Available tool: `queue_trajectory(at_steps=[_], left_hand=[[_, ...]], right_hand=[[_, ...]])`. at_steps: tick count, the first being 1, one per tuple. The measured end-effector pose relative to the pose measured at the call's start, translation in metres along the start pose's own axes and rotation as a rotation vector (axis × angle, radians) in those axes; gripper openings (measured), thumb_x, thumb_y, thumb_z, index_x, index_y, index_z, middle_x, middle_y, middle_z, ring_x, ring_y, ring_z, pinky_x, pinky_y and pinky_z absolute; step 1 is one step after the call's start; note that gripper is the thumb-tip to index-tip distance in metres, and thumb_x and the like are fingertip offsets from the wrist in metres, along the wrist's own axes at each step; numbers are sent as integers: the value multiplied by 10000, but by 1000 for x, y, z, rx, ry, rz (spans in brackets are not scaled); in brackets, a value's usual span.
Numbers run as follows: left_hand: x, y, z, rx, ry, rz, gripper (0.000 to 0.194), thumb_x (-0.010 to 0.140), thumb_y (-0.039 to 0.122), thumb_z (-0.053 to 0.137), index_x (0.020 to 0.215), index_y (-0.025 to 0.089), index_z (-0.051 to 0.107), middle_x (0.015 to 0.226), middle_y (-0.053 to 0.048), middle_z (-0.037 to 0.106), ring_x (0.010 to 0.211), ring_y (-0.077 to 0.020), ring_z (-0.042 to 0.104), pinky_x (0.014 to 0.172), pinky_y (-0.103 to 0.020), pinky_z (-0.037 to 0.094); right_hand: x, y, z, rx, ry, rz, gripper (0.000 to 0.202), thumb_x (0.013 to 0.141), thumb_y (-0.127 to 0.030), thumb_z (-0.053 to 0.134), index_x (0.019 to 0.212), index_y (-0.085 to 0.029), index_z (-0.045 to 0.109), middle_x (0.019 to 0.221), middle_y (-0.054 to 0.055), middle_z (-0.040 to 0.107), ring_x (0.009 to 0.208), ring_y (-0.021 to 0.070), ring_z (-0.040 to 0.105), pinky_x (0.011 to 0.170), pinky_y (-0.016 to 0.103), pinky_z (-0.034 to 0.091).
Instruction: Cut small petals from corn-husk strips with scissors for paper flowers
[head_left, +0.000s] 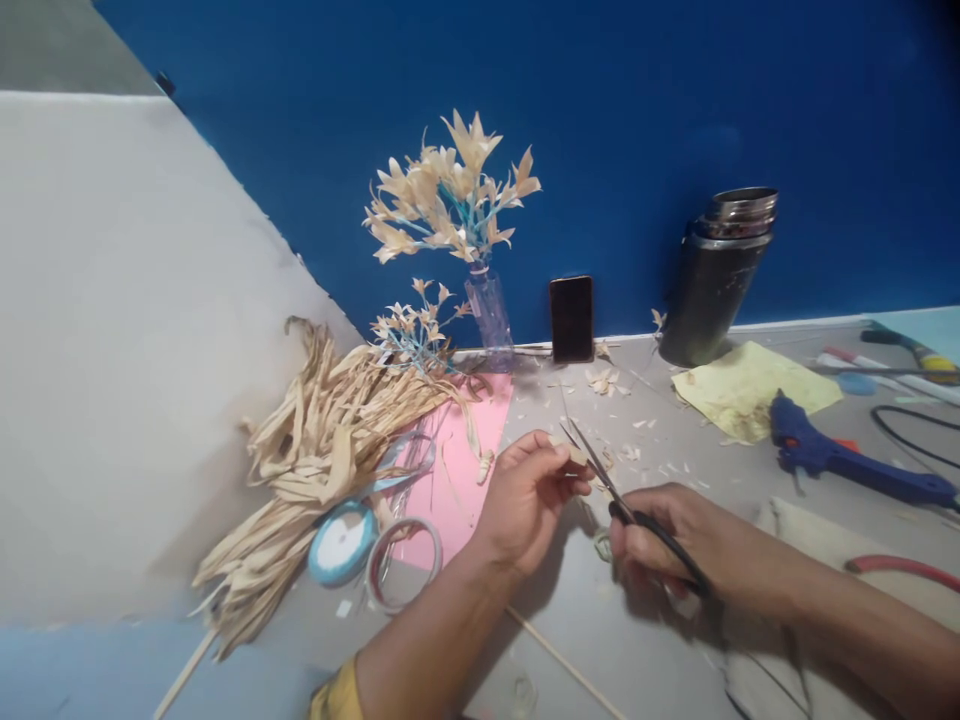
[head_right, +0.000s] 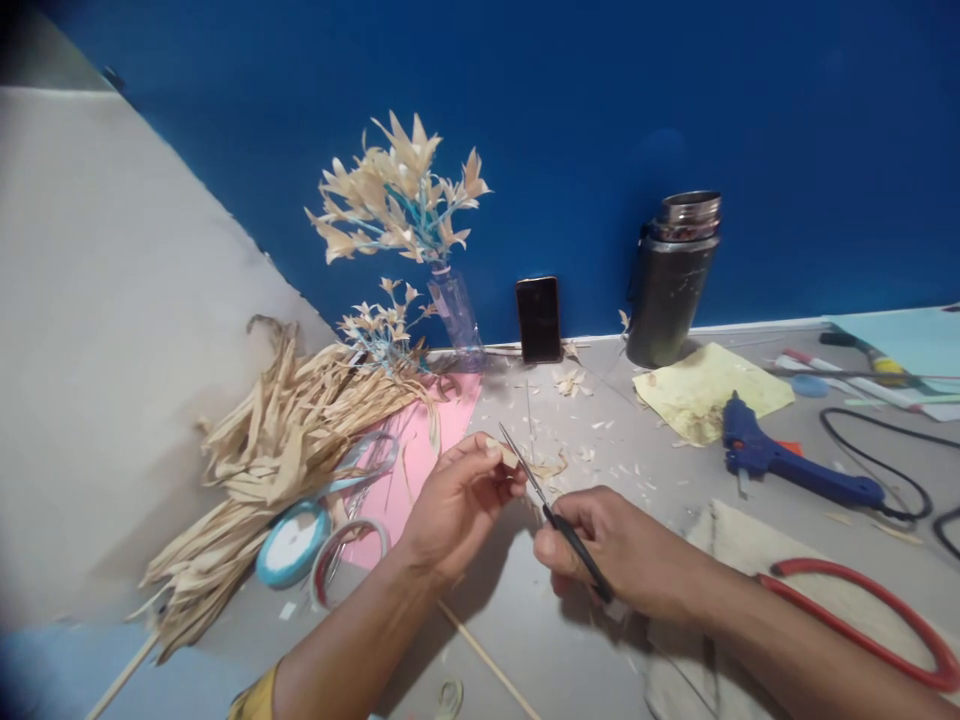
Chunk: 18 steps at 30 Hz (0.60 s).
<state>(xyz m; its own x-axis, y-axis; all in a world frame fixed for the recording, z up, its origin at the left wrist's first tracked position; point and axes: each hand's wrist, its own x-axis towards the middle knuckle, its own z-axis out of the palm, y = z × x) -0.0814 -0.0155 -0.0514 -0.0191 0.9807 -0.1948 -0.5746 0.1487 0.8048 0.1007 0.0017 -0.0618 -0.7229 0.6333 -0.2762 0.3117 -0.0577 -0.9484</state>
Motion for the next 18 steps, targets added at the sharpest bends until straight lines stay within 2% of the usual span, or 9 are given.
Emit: queue_trajectory(at_steps=[3,8,12,16,18], left_hand=[[0,-2,0,-11,9,9,234,671,212,738,644,166,510,653,-17,626,648,-135,606,634,-255,452],[0,-2,1,-25,11,31,215,674,196,726,649,166,515,645,-11,623,637,-133,599,635,-259,450],[0,-1,1,-20,3,33,215,679,192,724,650,165,513,651,-8,624,633,-130,594,639,-261,453],[-1,1,0,-18,8,18,239,670,205,740,643,167,506,651,-8,620,634,-128,589,628,-255,442],[-2,0,0,-27,13,-8,244,666,217,754,660,169,515,658,-7,617,647,-127,588,622,-249,432]], right_hand=[[1,-1,2,3,4,8,433,814,-560,648,677,-154,588,613,35,645,461,87,466,446,198,317],[3,-6,6,31,32,102,378,779,-485,647,604,-180,508,535,9,611,395,65,401,398,190,286],[4,-1,5,57,34,145,326,797,-414,612,596,-188,490,505,-4,607,348,50,374,364,180,245],[5,2,5,80,51,187,340,797,-419,604,575,-196,476,458,-15,578,324,51,352,351,185,222],[5,-1,5,97,110,149,329,760,-427,651,585,-190,504,471,-25,566,353,58,368,371,193,253]])
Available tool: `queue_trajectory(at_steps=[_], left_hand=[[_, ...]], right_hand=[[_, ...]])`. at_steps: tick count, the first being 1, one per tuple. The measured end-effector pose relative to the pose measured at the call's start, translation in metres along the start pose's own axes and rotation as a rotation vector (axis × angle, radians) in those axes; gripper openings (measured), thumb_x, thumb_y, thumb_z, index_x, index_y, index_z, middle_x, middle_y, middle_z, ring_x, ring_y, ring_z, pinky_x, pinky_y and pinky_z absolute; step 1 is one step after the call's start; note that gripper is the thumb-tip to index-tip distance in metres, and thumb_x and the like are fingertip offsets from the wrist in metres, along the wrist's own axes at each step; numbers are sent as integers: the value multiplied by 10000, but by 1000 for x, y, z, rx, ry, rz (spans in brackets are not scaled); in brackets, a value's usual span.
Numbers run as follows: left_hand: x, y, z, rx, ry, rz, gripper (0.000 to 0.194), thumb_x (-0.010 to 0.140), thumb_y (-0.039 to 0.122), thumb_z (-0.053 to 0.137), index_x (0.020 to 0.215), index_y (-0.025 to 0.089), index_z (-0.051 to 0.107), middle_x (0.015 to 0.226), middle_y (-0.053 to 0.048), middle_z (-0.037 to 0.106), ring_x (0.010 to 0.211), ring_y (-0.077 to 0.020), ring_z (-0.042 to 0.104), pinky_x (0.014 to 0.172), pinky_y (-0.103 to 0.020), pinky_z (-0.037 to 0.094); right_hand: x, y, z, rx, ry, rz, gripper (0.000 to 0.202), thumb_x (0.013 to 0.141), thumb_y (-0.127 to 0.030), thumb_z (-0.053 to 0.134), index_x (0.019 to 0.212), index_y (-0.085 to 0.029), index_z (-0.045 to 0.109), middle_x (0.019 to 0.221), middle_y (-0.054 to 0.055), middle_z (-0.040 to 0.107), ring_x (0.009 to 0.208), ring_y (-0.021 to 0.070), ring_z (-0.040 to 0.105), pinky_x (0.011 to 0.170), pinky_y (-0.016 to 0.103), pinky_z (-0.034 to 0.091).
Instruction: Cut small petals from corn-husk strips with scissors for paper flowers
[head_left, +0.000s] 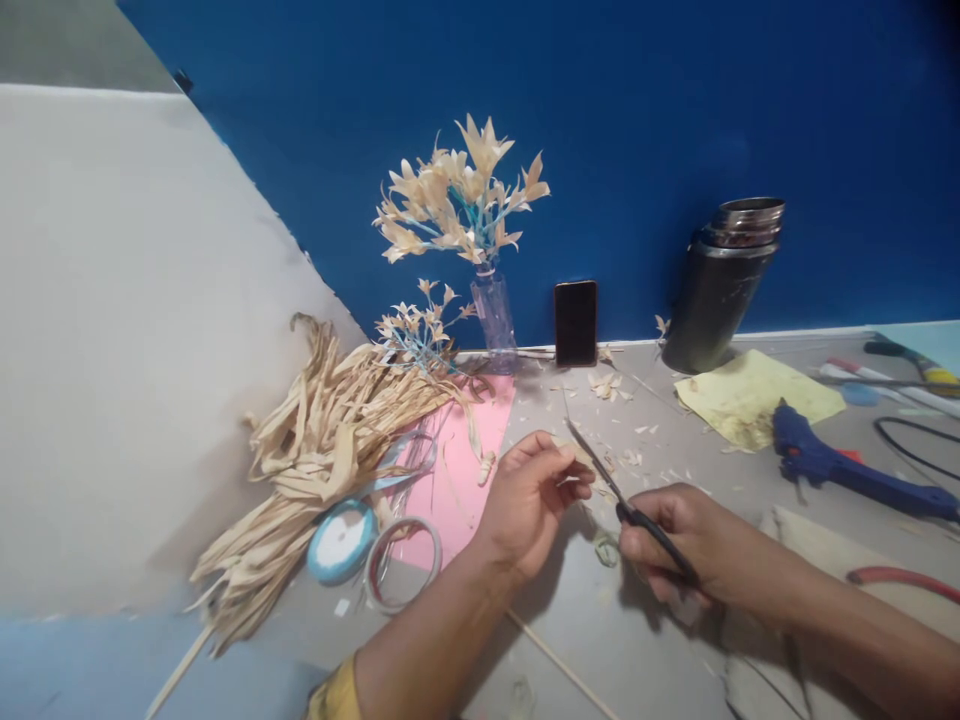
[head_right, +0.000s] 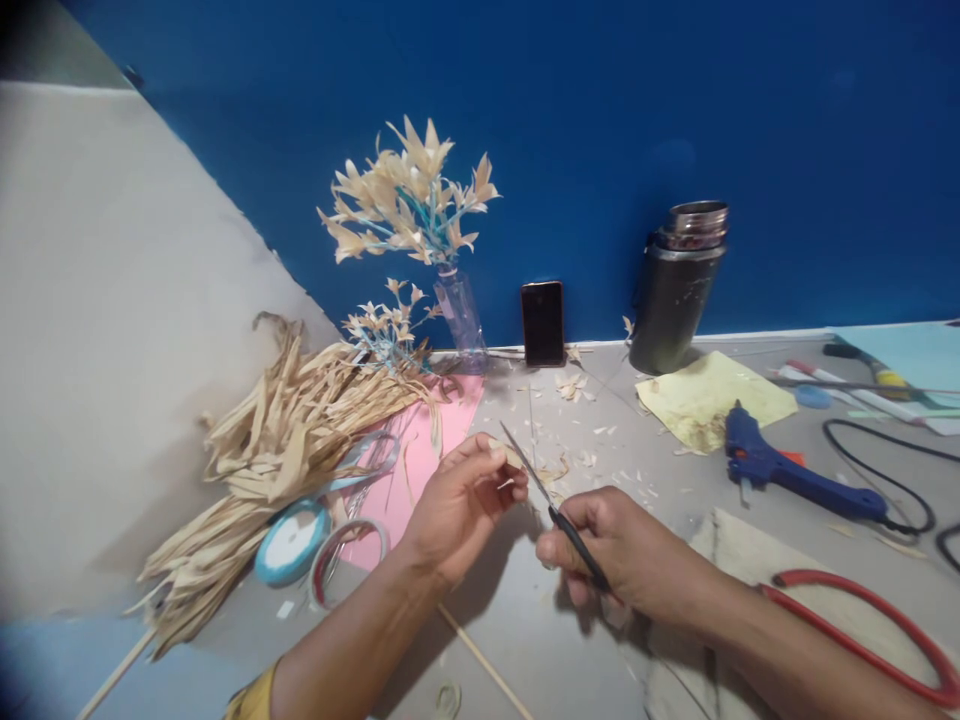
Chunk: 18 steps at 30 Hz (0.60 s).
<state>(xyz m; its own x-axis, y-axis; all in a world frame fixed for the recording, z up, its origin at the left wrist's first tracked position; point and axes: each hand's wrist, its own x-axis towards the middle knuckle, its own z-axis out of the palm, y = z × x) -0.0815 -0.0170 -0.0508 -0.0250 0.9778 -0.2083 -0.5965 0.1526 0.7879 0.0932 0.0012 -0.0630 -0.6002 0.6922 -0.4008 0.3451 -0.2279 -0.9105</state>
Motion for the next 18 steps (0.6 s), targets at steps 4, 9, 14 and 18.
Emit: queue_trajectory(at_steps=[4,9,14,18], left_hand=[[-2,-9,1,-7,-21,-78,255,659,235,782,688,168,538,656,1,599,642,-115,569,616,-237,418],[-5,-23,6,8,-102,-129,227,675,234,771,677,152,560,673,-15,616,619,-104,546,605,-234,405],[-7,-24,6,104,-104,-165,138,670,201,716,680,155,586,653,-21,617,599,-112,546,621,-254,392],[-6,-25,4,256,-138,-173,97,624,151,687,635,152,591,597,-18,590,572,-117,532,601,-263,361]], right_hand=[[-1,-8,0,112,249,-172,327,654,-434,786,758,-195,588,583,-43,568,490,109,493,457,220,375],[-3,-8,-4,226,330,-242,315,714,-387,774,878,-205,576,718,-19,644,635,152,610,586,248,474],[-3,-6,-7,211,336,-237,301,700,-366,773,846,-193,573,669,-30,607,584,132,557,553,242,447],[-5,-10,-12,175,415,-234,287,699,-361,760,861,-195,593,653,-40,570,553,114,484,519,233,408]])
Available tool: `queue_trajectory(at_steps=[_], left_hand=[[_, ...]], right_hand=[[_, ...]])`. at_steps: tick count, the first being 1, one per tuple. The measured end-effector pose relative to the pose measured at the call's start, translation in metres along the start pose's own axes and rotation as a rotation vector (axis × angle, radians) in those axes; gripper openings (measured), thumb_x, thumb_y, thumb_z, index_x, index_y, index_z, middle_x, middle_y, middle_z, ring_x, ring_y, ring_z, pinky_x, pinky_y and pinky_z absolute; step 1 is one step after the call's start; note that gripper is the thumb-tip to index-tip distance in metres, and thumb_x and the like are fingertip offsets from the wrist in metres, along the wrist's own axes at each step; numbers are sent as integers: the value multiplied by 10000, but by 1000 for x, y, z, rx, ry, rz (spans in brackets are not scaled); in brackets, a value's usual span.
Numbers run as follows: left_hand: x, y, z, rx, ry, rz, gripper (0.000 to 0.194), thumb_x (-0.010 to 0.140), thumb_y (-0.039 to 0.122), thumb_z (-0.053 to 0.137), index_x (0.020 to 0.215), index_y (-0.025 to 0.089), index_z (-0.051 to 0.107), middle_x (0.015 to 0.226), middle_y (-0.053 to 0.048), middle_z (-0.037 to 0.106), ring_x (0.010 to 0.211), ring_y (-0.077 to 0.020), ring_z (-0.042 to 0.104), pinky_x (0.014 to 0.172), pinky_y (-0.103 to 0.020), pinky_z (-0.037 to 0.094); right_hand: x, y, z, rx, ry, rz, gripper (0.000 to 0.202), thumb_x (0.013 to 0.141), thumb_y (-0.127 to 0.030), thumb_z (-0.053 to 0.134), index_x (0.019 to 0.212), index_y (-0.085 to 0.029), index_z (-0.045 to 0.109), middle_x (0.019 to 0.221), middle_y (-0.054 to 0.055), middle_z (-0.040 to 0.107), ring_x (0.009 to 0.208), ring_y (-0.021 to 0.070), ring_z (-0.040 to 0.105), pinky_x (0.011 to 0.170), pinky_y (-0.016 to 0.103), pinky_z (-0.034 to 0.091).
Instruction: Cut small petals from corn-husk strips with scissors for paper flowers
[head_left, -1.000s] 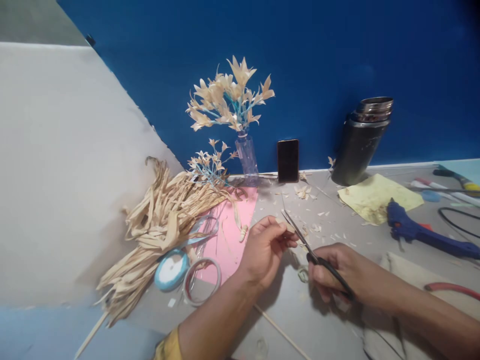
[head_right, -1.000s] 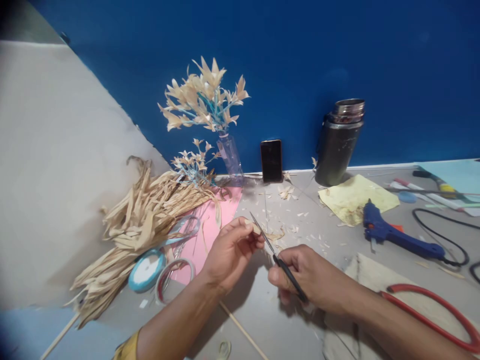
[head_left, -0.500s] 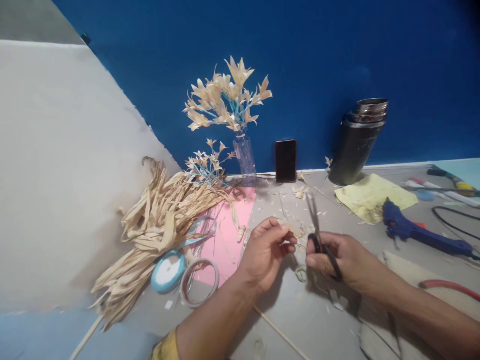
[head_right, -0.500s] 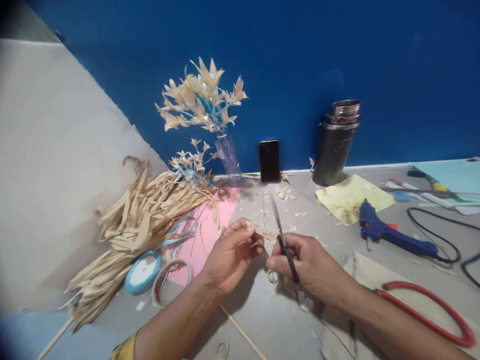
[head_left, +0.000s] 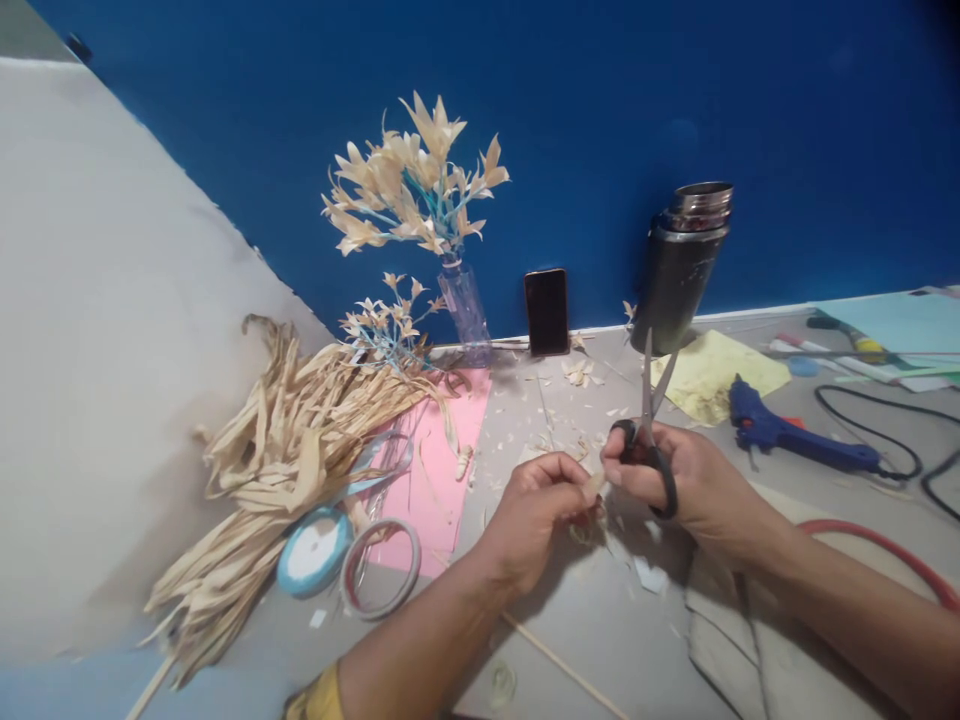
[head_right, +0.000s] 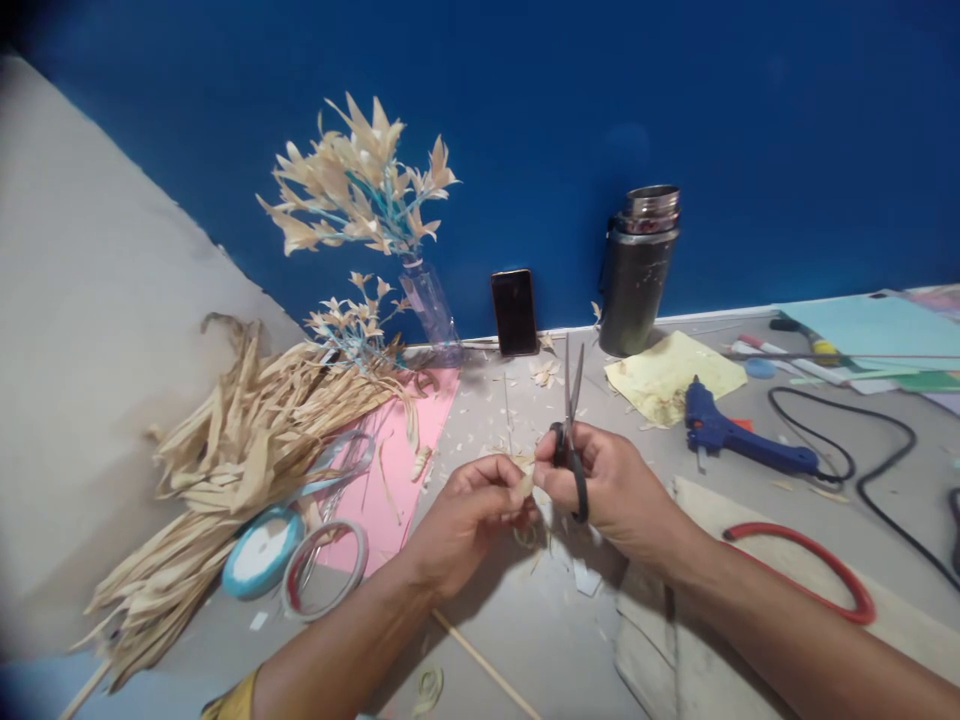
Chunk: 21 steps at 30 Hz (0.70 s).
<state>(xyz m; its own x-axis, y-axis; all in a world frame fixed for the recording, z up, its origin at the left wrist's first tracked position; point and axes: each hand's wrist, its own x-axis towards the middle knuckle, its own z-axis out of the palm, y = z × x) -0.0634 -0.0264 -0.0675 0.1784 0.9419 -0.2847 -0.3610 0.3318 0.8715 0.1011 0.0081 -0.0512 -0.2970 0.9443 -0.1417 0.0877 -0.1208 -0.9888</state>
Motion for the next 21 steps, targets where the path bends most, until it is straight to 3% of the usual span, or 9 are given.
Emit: queue_trajectory(at_steps=[4,7,9,12,21], left_hand=[[1,2,1,-34,65,33,132,650,178,724,649,157,594,625,-18,613,595,-114,539,632,-263,386],[2,7,0,-141,134,125,151,684,194,738,672,158,591,711,-32,654,692,-133,592,685,-261,424],[2,10,-1,-194,130,153,150,706,191,727,677,155,584,746,-42,669,712,-139,608,697,-265,440],[3,10,-3,-253,127,170,153,721,185,718,684,155,573,746,-39,672,683,-131,606,706,-270,457],[4,8,-2,-288,125,178,159,718,176,727,681,152,574,717,-23,655,651,-118,592,684,-257,467]], right_hand=[[2,1,-3,-73,15,-8,276,756,-432,723,844,-198,606,605,-54,523,522,106,440,498,226,363],[2,8,0,-162,-193,20,401,837,-571,603,748,-179,602,553,-36,516,488,107,438,472,229,323],[2,12,4,-194,-337,29,516,835,-660,542,694,-166,590,546,-8,544,468,108,448,459,233,320],[0,15,10,-202,-454,30,574,800,-713,536,636,-163,552,562,22,575,446,95,439,454,233,331],[-1,15,15,-254,-433,154,489,782,-629,584,602,-182,500,526,20,585,387,62,375,403,215,287]])
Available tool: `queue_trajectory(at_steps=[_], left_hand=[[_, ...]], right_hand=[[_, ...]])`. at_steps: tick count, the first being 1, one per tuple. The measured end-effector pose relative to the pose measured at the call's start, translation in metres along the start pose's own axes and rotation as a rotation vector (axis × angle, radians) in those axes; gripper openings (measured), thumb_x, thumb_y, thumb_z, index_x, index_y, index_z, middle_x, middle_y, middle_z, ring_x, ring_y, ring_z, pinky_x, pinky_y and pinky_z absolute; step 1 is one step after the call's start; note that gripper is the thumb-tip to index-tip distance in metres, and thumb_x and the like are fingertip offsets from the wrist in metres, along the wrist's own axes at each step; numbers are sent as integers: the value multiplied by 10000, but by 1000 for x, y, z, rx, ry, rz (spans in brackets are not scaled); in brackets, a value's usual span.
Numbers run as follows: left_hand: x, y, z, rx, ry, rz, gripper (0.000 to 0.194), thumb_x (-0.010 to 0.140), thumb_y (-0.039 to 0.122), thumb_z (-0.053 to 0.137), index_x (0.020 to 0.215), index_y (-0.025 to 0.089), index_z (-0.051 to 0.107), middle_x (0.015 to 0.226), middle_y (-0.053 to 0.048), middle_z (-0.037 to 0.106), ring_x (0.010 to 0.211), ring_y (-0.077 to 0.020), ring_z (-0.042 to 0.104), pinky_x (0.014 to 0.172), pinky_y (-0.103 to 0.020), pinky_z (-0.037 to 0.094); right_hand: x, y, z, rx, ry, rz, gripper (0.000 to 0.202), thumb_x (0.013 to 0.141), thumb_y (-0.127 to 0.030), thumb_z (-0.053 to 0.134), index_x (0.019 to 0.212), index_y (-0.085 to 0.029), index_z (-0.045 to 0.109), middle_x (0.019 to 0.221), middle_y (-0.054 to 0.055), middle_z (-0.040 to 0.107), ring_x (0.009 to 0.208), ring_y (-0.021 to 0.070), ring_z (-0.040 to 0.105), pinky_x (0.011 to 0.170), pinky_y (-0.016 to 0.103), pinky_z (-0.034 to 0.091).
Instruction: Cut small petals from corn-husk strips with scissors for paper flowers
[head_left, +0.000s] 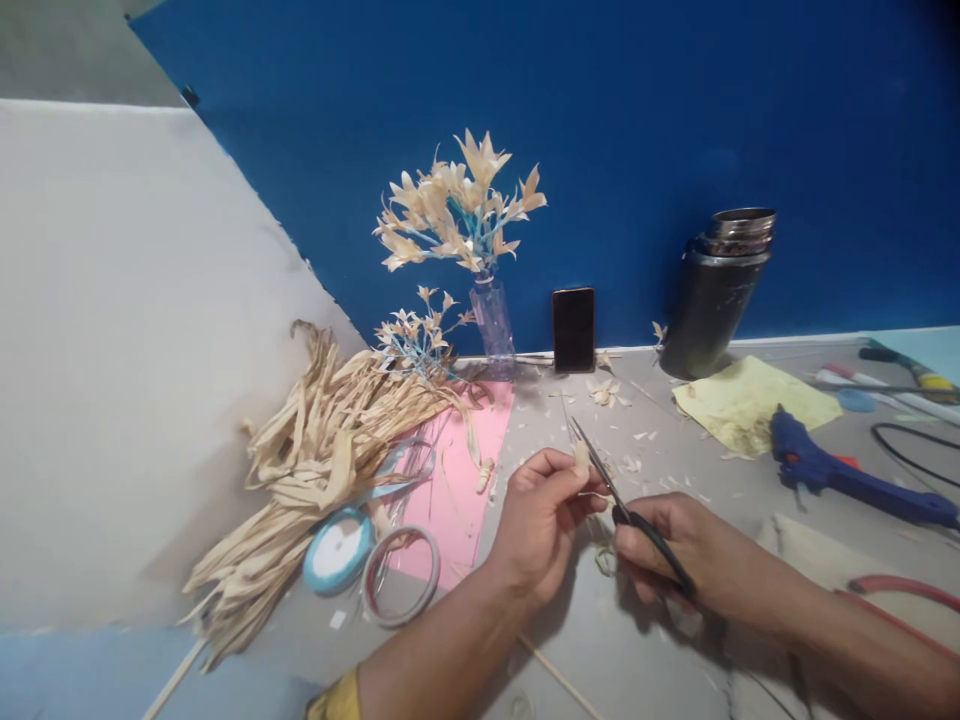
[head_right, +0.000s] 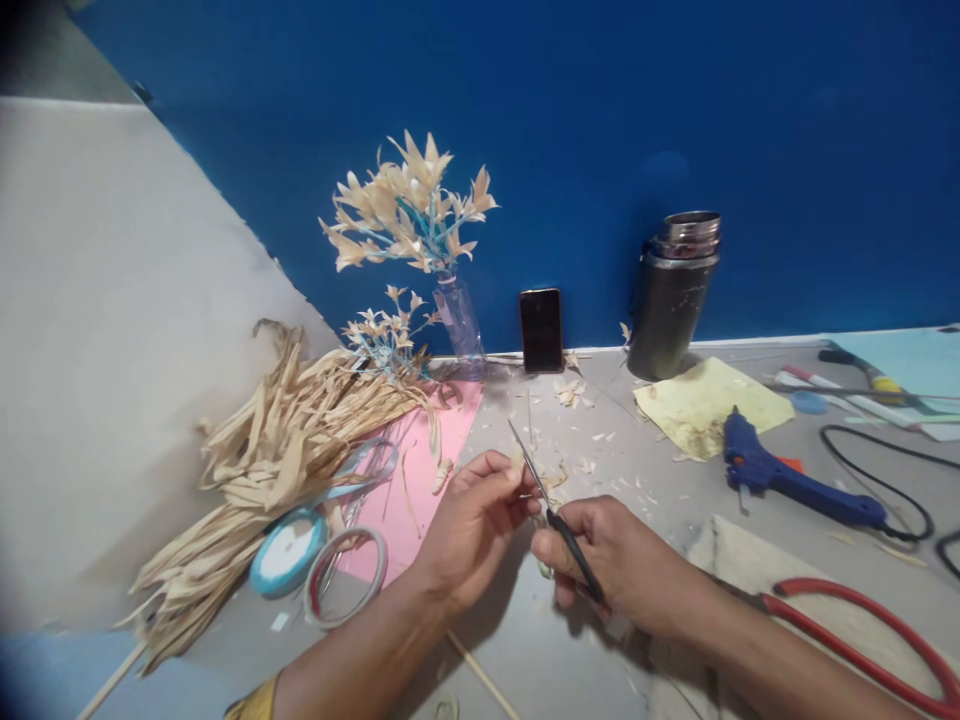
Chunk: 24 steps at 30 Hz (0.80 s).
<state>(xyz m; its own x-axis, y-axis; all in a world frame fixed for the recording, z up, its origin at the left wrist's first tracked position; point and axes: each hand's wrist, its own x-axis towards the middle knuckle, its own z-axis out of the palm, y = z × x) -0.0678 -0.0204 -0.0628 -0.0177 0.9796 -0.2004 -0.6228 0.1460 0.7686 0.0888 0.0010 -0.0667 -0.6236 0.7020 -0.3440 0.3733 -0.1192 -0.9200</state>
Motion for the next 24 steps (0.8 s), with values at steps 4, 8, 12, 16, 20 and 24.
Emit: queue_trajectory(at_steps=[4,8,12,16,20,24], left_hand=[[1,-1,-1,5,-12,14,154,719,176,734,693,152,585,703,-20,645,661,-122,590,691,-265,471],[1,-2,-1,-1,-12,14,153,718,176,737,694,151,587,701,-21,647,654,-121,589,686,-264,469],[0,0,-1,-13,-13,7,150,706,162,728,676,151,581,708,-27,654,669,-128,599,679,-261,466],[0,4,0,-9,-17,-15,141,691,150,707,657,154,571,722,-32,659,676,-137,611,681,-266,467],[0,7,0,23,-15,-28,129,683,136,684,636,152,565,694,-29,649,650,-137,610,675,-267,465],[0,6,0,33,-32,-29,118,685,122,669,636,151,565,693,-28,648,645,-134,608,675,-267,464]], right_hand=[[0,0,1,32,-7,8,469,767,-615,605,615,-191,475,536,18,602,382,55,377,391,204,282],[-1,1,2,38,2,35,465,757,-615,614,622,-190,482,514,6,588,370,50,376,380,196,268],[-1,1,1,47,20,80,463,745,-613,620,609,-198,467,491,-6,571,341,45,361,367,196,255],[-2,-2,0,40,8,26,451,769,-588,601,590,-196,467,517,11,589,370,50,372,391,200,290],[-4,-7,-2,34,-36,-8,463,748,-593,617,569,-193,468,514,12,575,396,60,379,408,204,299],[-4,-5,-2,35,-40,-13,455,769,-578,617,584,-186,480,511,1,567,387,51,368,407,199,286]])
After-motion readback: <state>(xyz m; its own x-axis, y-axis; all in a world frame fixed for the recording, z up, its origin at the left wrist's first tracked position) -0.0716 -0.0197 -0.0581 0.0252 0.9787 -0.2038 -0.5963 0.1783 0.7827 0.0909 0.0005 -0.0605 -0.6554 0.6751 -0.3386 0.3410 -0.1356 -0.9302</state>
